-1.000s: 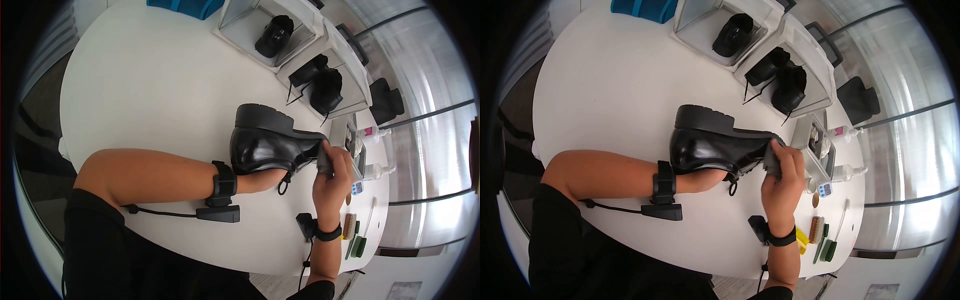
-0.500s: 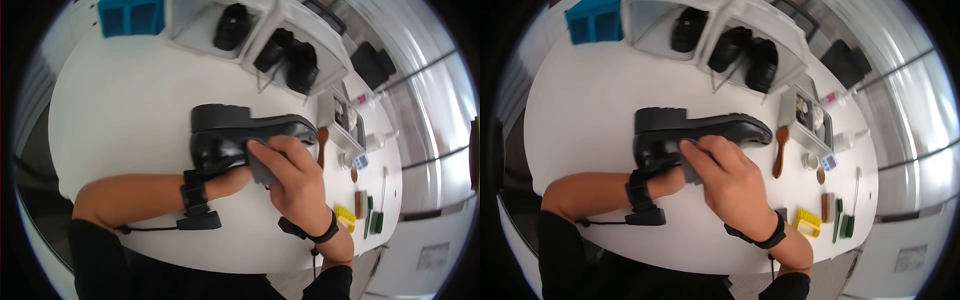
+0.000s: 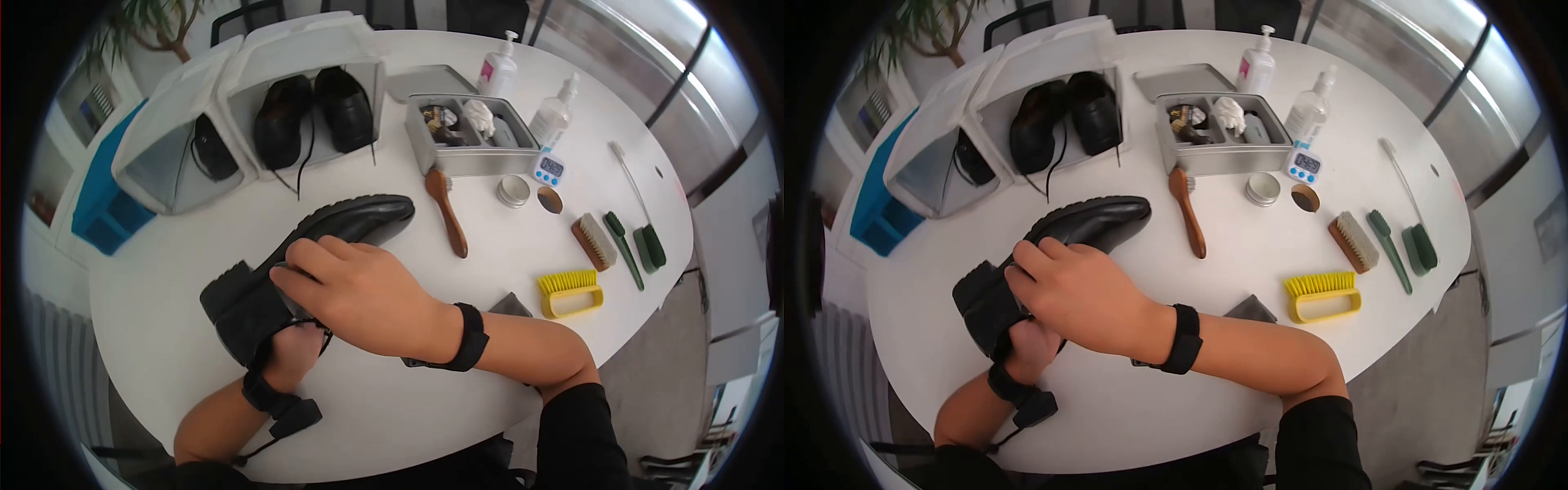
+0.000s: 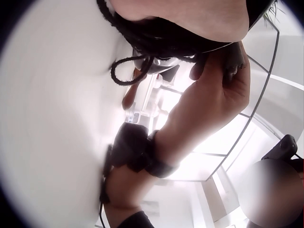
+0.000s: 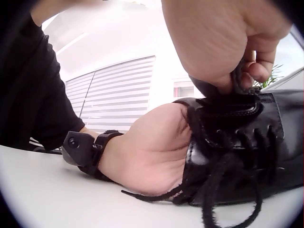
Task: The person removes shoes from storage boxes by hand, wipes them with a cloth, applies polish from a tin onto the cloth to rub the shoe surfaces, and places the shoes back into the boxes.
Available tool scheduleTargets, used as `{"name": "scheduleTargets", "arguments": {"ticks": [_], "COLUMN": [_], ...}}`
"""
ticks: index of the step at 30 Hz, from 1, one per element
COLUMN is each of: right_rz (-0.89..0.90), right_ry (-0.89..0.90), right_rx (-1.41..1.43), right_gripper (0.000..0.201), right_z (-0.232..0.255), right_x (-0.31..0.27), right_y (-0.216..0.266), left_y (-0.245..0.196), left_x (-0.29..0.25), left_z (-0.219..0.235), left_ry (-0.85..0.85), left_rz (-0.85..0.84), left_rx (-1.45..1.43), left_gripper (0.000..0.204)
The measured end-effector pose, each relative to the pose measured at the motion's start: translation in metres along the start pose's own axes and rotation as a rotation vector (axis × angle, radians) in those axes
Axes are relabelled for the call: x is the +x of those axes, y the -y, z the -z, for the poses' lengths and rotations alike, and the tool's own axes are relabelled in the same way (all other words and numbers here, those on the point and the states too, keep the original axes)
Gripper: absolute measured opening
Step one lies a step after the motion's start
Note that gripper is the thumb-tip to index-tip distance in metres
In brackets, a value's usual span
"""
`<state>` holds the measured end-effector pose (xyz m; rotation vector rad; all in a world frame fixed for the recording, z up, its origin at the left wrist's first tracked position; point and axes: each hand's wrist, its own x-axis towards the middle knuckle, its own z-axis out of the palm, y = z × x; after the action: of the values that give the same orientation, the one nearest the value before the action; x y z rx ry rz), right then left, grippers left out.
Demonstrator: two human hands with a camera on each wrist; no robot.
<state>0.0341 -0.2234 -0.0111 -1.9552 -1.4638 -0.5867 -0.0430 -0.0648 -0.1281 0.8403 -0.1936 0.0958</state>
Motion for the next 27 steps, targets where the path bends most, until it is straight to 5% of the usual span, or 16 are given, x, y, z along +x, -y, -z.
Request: {"name": "scheduleTargets", "arguments": {"ticks": [6, 10, 18, 27], "right_rz": [-0.02, -0.013, -0.044, -0.093], "right_ry": [-0.027, -0.041, -0.018, -0.047], "right_rx": [-0.058, -0.045, -0.1, -0.106], "right_gripper": [0.036, 0.037, 0.033, 0.032], "right_z": [0.001, -0.002, 0.005, 0.01], "right_x": [-0.006, -0.007, -0.006, -0.007], "right_y": [-0.01, -0.011, -0.017, -0.025], "left_y": [-0.011, -0.014, -0.011, -0.016], "left_x": [0.0, 0.004, 0.002, 0.009], "left_z": [-0.009, 0.0, -0.016, -0.03], "left_ry": [-0.108, 0.049, -0.123, -0.095], "left_rz": [0.027, 0.043, 0.004, 0.023], "left_rx": [0.035, 0.004, 0.048, 0.093], "left_gripper": [0.04, 0.04, 0.045, 0.053]}}
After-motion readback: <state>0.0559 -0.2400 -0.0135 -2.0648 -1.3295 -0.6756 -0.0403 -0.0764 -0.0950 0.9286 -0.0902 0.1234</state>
